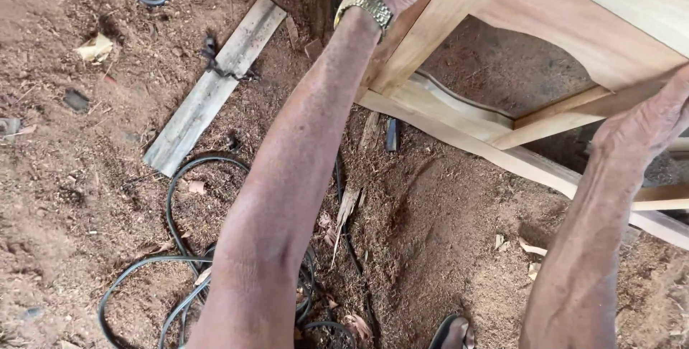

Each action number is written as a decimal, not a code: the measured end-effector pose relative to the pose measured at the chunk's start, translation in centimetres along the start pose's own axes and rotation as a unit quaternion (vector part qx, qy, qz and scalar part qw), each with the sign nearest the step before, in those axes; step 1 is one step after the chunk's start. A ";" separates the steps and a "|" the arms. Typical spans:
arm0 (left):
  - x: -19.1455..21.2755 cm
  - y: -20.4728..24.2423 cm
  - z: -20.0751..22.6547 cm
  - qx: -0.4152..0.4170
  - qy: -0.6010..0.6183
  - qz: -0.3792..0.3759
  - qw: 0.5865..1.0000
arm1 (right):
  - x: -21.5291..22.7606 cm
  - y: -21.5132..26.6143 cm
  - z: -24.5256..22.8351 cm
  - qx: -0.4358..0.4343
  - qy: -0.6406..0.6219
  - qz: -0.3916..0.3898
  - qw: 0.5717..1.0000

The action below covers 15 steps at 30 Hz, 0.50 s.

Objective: The person assembles a wooden frame by fitting curved wooden pieces into a larger structure. They use a green electric planer to smooth the edges of the wood on a workbench before fitting the pieces together by hand.

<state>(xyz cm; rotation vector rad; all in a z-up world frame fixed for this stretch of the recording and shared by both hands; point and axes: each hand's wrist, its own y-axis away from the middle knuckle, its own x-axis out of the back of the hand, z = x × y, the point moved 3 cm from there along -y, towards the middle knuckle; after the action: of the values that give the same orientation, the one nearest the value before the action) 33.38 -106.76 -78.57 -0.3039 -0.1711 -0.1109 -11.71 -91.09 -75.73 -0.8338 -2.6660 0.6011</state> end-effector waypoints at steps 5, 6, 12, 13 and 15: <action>-0.2 0.0 1.9 -0.013 0.210 0.002 0.978 | -3.5 5.3 0.6 -0.125 -0.058 -0.049 0.989; 0.1 0.4 2.6 -0.015 0.211 0.007 0.977 | -4.2 6.6 1.1 -0.121 -0.059 -0.054 0.989; 1.9 2.2 7.9 -0.133 0.350 0.037 0.927 | -4.5 8.5 4.1 -0.183 -0.031 -0.001 0.983; 2.2 2.3 8.5 -0.066 0.303 0.044 0.950 | -4.5 8.1 4.7 -0.184 -0.056 -0.007 0.981; 2.4 3.1 8.6 0.010 0.255 0.047 0.966 | -4.2 8.5 5.2 -0.192 -0.075 -0.010 0.978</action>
<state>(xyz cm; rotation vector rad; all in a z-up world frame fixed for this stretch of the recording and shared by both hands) 34.85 -101.34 -70.90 -0.2547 0.3538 -0.0908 -6.36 -88.84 -84.85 -0.8857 -2.9777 0.1458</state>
